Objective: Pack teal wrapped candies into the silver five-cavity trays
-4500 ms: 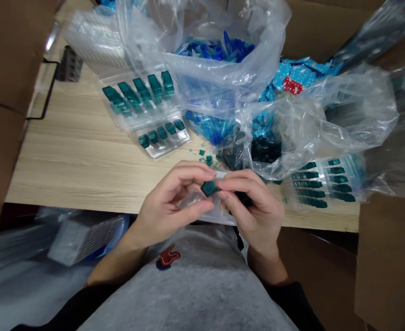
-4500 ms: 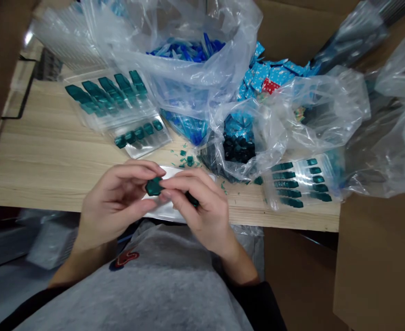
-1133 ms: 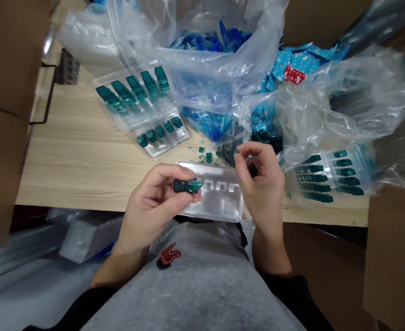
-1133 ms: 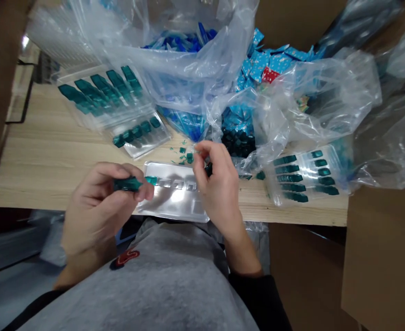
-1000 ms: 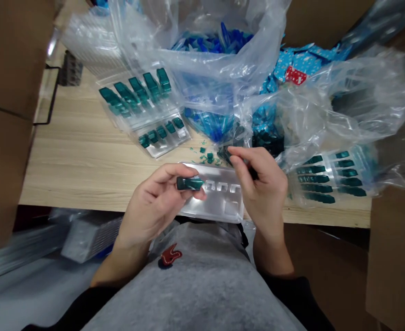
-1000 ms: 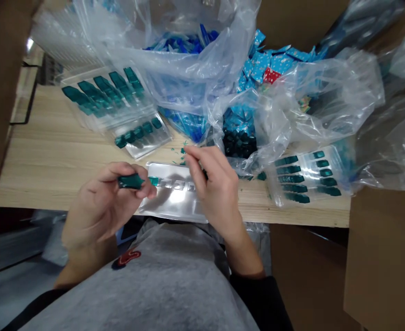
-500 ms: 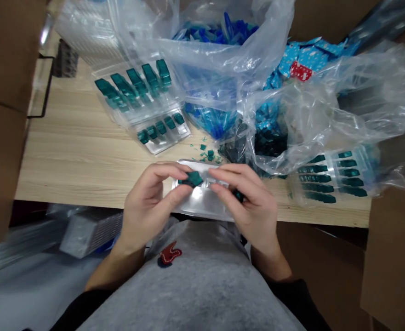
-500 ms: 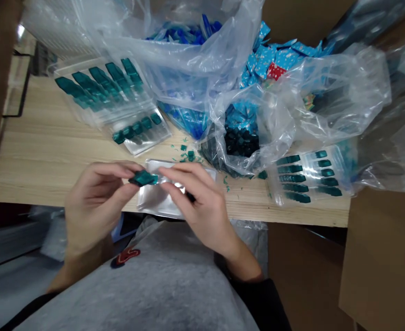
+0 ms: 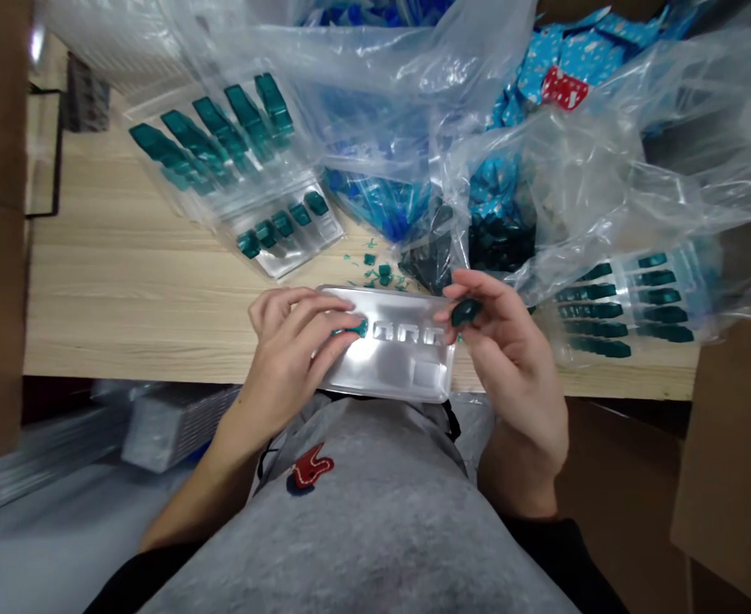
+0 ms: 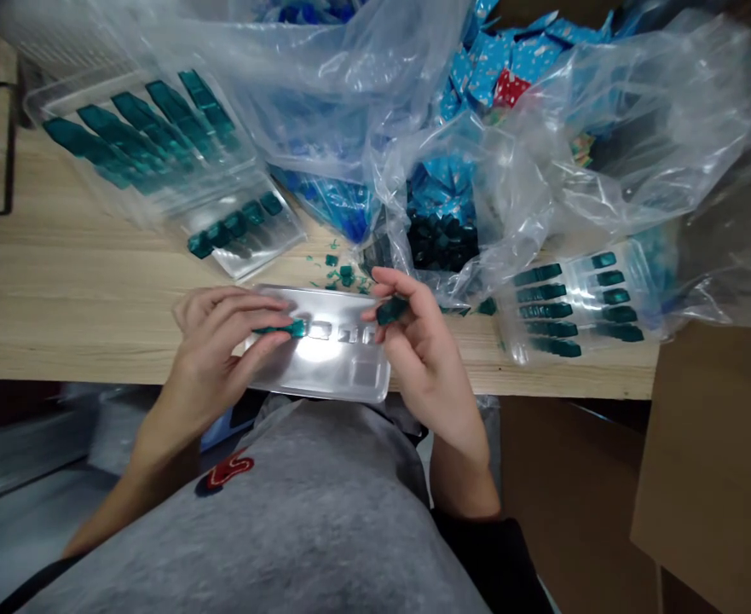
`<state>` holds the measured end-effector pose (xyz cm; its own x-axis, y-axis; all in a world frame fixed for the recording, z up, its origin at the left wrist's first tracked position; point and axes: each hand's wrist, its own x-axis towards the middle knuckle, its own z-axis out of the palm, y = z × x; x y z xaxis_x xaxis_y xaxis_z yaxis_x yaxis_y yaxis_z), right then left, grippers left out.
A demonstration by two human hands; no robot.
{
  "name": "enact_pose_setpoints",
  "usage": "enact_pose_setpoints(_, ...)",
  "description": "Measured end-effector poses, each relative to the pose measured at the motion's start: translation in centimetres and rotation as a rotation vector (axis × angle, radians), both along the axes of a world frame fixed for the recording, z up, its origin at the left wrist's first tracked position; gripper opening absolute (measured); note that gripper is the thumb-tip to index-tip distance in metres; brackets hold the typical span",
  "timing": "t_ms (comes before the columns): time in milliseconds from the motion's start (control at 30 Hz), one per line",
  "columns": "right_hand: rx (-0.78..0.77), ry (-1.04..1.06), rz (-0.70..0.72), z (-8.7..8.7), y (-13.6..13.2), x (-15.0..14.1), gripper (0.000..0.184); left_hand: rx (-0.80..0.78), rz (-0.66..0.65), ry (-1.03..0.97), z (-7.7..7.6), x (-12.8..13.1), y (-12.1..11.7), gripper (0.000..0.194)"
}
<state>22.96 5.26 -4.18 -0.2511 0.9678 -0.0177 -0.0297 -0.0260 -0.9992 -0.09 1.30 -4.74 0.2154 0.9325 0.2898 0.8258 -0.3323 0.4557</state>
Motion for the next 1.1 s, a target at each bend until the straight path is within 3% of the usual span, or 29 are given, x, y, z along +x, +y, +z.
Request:
enact_pose_setpoints(233,-0.029,0.168,0.032,0.2,-0.6,-1.7,0.027,0.009,-0.020,-0.018,-0.4,-0.6,0.1,0.018)
enact_pose_setpoints(400,-0.017,0.207,0.044,0.5,-0.7,-2.5,0.029,0.109,-0.052,-0.227,1.0,1.0,0.0,0.030)
enact_pose_setpoints(533,-0.049,0.267,0.071,0.8,-0.8,-3.0,0.030,0.073,-0.162,-0.326,2.2,2.3,0.5,0.026)
enact_pose_setpoints(633,-0.012,0.227,0.043,1.0,-1.1,-3.1,0.026,0.062,-0.154,-0.397,2.4,2.5,0.6,0.027)
enact_pose_setpoints(900,0.402,-0.034,0.006,0.5,-1.2,-3.1,0.023,-0.094,-0.181,-0.686,2.0,2.2,0.0,0.034)
enact_pose_setpoints(1100,0.758,-0.346,-0.028,0.9,-1.0,-3.4,0.018,-0.105,-0.099,-0.727,2.2,2.7,0.0,0.027)
